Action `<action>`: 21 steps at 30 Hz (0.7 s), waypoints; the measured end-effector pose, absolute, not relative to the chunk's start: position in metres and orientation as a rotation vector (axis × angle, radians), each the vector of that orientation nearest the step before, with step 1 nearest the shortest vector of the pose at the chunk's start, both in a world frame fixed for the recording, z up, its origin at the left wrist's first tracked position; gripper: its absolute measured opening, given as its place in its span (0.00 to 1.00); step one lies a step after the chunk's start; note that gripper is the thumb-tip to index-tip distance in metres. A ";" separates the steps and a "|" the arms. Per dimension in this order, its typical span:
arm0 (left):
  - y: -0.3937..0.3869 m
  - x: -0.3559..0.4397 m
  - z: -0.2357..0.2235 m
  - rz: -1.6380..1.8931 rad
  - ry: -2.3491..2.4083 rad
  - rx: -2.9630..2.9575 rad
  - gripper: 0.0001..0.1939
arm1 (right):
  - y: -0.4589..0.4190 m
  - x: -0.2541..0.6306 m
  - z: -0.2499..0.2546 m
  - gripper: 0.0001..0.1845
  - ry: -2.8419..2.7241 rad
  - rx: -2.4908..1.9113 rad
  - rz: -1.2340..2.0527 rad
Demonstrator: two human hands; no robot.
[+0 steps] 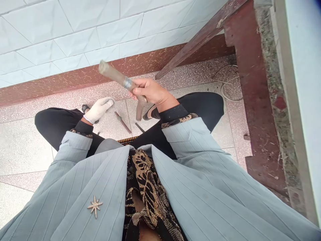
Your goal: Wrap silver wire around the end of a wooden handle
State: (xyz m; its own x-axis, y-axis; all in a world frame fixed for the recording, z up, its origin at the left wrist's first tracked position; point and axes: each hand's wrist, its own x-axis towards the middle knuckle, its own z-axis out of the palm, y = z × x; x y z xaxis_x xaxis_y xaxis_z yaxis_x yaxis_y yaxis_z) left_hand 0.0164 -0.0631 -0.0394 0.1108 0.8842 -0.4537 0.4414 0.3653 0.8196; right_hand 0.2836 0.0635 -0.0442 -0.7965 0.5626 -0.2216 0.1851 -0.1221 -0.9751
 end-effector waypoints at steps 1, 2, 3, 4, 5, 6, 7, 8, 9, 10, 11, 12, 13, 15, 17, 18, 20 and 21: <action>-0.064 0.019 -0.039 0.452 1.510 1.223 0.14 | 0.063 0.281 -0.044 0.38 -1.829 -0.926 1.931; -0.064 0.022 -0.038 0.380 1.492 1.216 0.14 | 0.064 0.278 -0.045 0.37 -1.817 -1.021 1.863; -0.065 0.025 -0.035 0.312 1.475 1.221 0.13 | 0.064 0.276 -0.047 0.35 -1.840 -1.121 1.791; -0.065 0.027 -0.033 0.256 1.455 1.238 0.13 | 0.065 0.274 -0.051 0.33 -1.901 -1.222 1.710; -0.065 0.028 -0.030 0.220 1.438 1.264 0.12 | 0.066 0.273 -0.056 0.29 -1.994 -1.316 1.616; -0.065 0.029 -0.027 0.209 1.435 1.291 0.11 | 0.068 0.272 -0.062 0.24 -2.112 -1.399 1.512; -0.065 0.028 -0.024 0.212 1.441 1.317 0.11 | 0.068 0.272 -0.067 0.20 -2.249 -1.462 1.410; -0.065 0.027 -0.023 0.224 1.455 1.342 0.11 | 0.069 0.272 -0.073 0.15 -2.392 -1.500 1.321; -0.065 0.025 -0.022 0.240 1.473 1.367 0.10 | 0.069 0.272 -0.077 0.12 -2.532 -1.509 1.256; -0.064 0.023 -0.022 0.260 1.496 1.394 0.10 | 0.068 0.272 -0.079 0.10 -2.662 -1.491 1.220; -0.063 0.020 -0.023 0.284 1.521 1.420 0.10 | 0.068 0.271 -0.080 0.10 -2.787 -1.440 1.230; -0.062 0.018 -0.024 0.305 1.547 1.444 0.10 | 0.067 0.271 -0.080 0.11 -2.900 -1.362 1.280; -0.062 0.016 -0.026 0.325 1.576 1.463 0.10 | 0.067 0.270 -0.079 0.11 -2.993 -1.268 1.355; -0.060 0.012 -0.030 0.353 1.623 1.486 0.11 | 0.067 0.268 -0.074 0.14 -3.101 -1.064 1.557; -0.058 0.008 -0.033 0.381 1.662 1.486 0.12 | 0.068 0.270 -0.069 0.17 -3.092 -0.889 1.794; -0.057 0.007 -0.035 0.396 1.681 1.472 0.11 | 0.069 0.272 -0.067 0.18 -3.042 -0.815 1.909; -0.054 0.004 -0.039 0.433 1.711 1.419 0.11 | 0.072 0.277 -0.065 0.23 -2.858 -0.644 2.120; -0.053 0.004 -0.041 0.449 1.712 1.389 0.12 | 0.073 0.279 -0.065 0.25 -2.725 -0.574 2.177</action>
